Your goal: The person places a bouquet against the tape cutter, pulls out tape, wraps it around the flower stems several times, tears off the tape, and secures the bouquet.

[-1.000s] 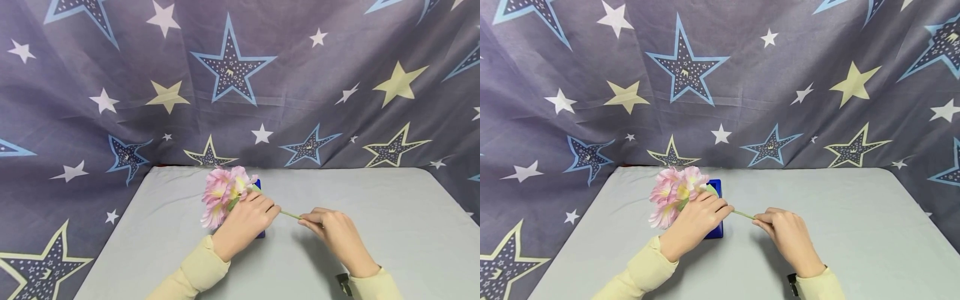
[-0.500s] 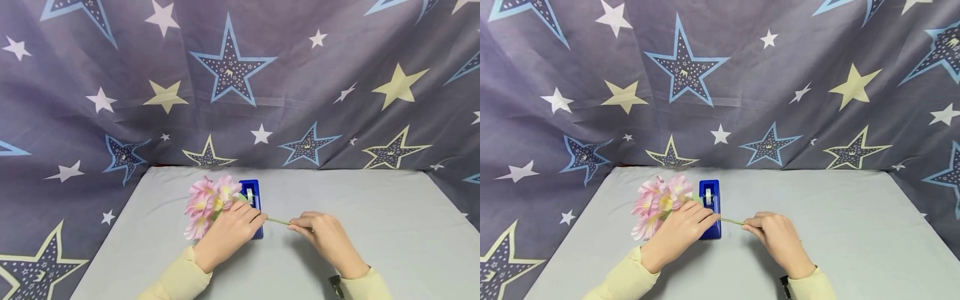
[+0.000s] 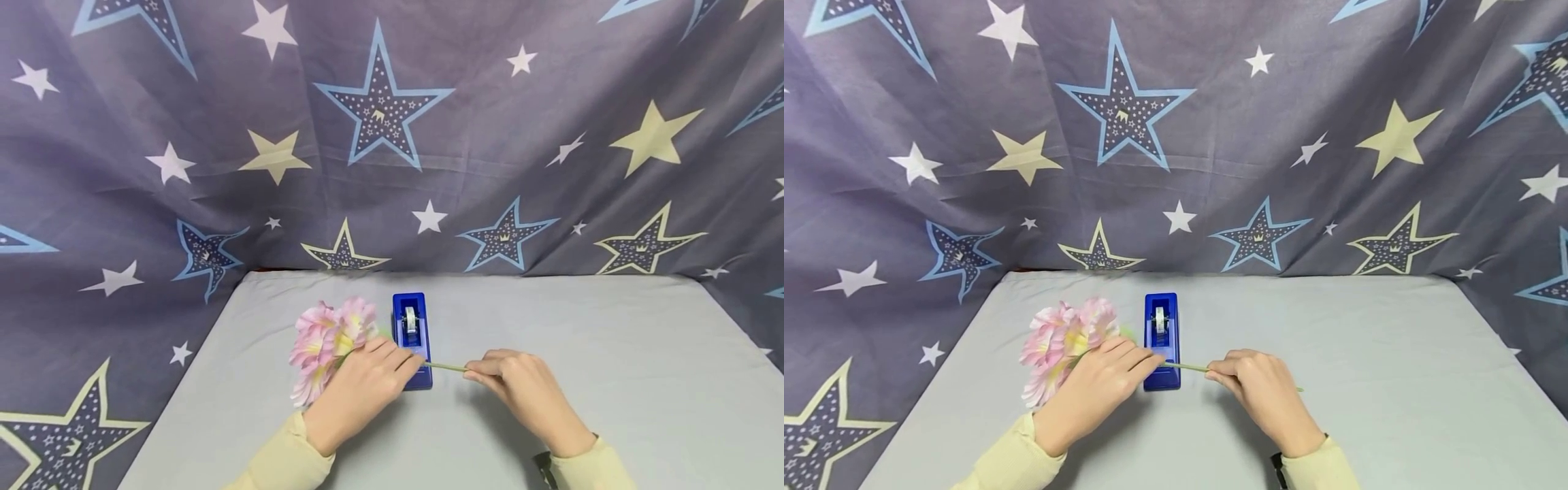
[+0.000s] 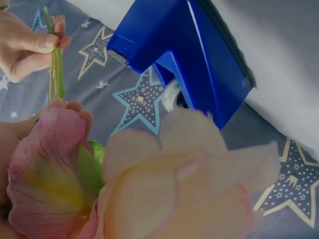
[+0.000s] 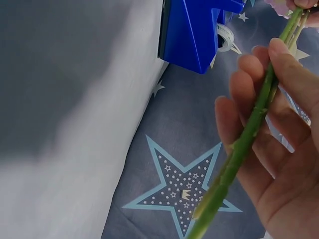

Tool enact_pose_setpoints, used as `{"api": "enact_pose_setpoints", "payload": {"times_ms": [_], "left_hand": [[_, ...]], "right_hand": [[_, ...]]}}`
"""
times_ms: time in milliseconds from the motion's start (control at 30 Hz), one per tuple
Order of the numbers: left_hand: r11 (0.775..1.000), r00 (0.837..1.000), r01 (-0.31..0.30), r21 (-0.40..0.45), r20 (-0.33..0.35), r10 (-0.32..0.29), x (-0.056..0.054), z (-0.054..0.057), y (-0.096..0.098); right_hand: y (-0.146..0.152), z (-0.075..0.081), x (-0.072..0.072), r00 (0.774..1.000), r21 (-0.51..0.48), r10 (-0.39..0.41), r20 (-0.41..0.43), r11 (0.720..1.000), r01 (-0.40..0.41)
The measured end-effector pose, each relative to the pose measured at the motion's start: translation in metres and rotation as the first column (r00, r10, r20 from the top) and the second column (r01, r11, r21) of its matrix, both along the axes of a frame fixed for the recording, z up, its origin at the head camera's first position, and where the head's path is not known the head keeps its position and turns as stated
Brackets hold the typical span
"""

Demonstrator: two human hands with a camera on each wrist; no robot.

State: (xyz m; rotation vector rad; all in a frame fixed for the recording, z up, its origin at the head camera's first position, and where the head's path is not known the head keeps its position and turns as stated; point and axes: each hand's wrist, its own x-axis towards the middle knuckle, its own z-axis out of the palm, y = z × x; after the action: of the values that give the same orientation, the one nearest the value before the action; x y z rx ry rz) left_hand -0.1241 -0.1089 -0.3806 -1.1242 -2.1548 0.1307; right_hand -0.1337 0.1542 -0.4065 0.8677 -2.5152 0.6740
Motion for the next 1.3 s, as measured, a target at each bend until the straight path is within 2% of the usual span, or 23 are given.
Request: {"api": "enact_pose_setpoints", "payload": {"times_ms": [133, 433, 833, 1067, 1300], "left_hand": [[1.000, 1.000, -0.017, -0.001, 0.000, 0.017, 0.003, -0.004, -0.005], [1.000, 0.997, -0.025, 0.009, 0.066, 0.025, 0.009, -0.016, -0.019], [0.997, 0.989, -0.018, 0.080, 0.149, 0.006, 0.013, -0.031, -0.028], [0.997, 0.985, -0.049, 0.055, 0.168, 0.040, 0.012, -0.032, -0.030], [0.997, 0.984, -0.045, 0.059, 0.175, 0.034, 0.013, -0.032, -0.028]], "right_hand": [[-0.004, -0.003, 0.002, 1.000, 0.010, -0.002, -0.015, 1.000, 0.002], [-0.013, -0.006, 0.009, 1.000, 0.044, -0.002, 0.012, 0.999, 0.001], [-0.020, -0.011, 0.018, 1.000, 0.104, -0.011, -0.015, 0.994, 0.012], [-0.023, -0.011, 0.017, 1.000, 0.114, -0.021, 0.009, 0.993, 0.020], [-0.022, -0.014, 0.018, 0.999, 0.116, -0.027, 0.035, 0.993, 0.022]]}}
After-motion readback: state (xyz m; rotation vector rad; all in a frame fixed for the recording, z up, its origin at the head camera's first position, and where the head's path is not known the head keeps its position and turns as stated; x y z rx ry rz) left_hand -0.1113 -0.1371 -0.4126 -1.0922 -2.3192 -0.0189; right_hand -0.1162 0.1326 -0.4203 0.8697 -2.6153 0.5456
